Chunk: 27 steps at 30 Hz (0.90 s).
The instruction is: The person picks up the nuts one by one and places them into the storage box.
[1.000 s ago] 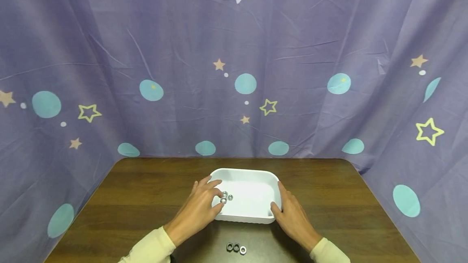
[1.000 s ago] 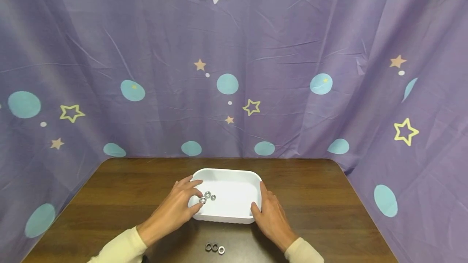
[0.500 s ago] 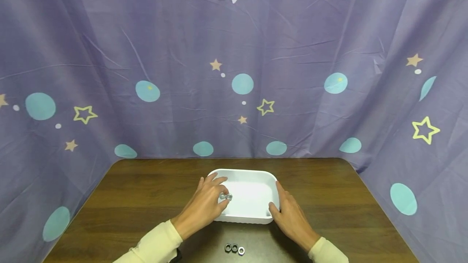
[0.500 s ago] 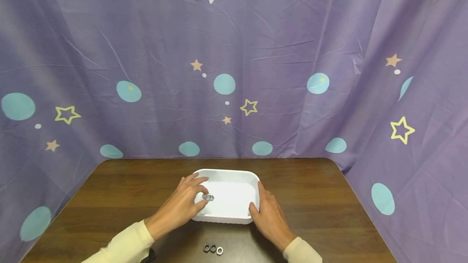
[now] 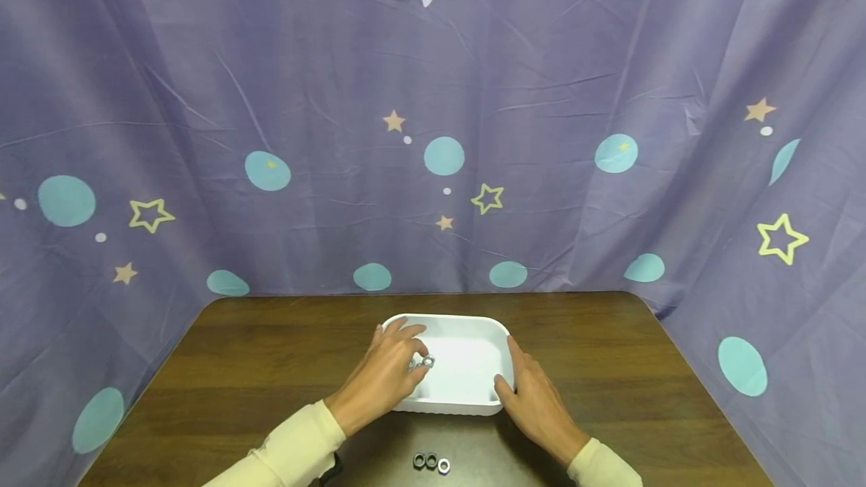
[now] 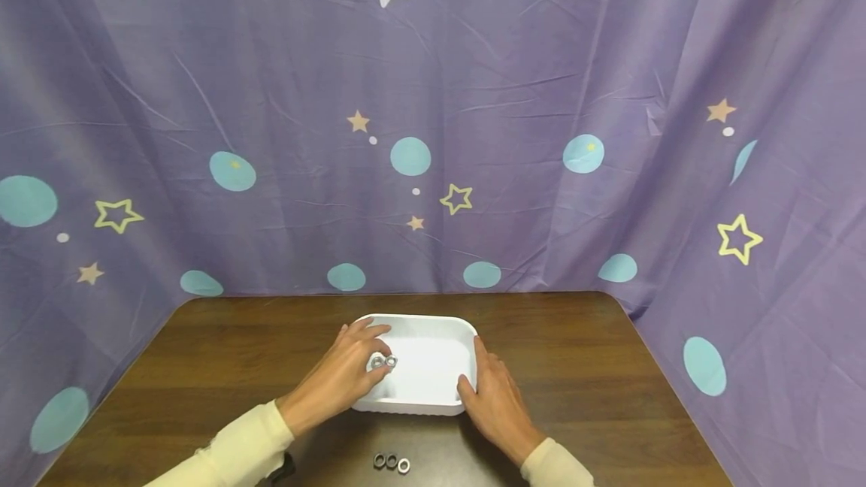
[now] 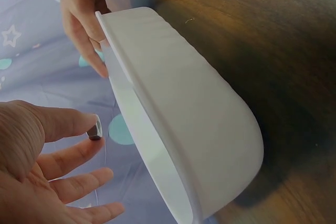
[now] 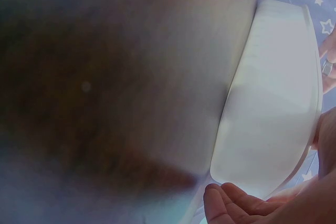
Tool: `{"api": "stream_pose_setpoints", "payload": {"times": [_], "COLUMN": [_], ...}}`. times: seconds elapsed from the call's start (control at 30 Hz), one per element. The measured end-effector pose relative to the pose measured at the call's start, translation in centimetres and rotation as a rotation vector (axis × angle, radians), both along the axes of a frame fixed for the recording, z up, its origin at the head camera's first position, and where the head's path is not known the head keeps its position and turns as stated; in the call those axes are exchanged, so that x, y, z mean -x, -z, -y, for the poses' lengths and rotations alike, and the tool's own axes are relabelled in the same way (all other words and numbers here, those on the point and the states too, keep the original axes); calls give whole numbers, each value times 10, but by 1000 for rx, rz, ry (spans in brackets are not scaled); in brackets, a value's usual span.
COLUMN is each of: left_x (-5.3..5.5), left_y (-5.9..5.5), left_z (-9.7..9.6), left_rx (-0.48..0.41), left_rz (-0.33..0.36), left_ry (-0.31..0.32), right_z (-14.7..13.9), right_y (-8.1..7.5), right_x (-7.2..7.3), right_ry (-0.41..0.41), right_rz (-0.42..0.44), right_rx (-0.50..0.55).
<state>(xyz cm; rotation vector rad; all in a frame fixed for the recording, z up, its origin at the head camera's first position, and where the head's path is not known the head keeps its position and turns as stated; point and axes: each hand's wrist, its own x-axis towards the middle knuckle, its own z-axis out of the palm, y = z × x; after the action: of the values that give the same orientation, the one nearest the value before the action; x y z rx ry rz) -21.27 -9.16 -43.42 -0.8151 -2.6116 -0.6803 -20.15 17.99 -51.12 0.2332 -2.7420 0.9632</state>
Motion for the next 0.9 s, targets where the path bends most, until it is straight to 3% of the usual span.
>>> {"api": "stream_pose_setpoints", "payload": {"times": [0.4, 0.9], "left_x": [9, 18], "left_y": [0, 1], "left_z": [-14, -25], "left_rx": [8, 52], "left_rz": [9, -93], "left_ry": [32, 100], "right_z": [-1, -1], "right_y": [0, 0], "right_x": [-1, -1], "right_ry": [3, 0], "right_rz": [-10, -37], "right_rx": [6, -4]}}
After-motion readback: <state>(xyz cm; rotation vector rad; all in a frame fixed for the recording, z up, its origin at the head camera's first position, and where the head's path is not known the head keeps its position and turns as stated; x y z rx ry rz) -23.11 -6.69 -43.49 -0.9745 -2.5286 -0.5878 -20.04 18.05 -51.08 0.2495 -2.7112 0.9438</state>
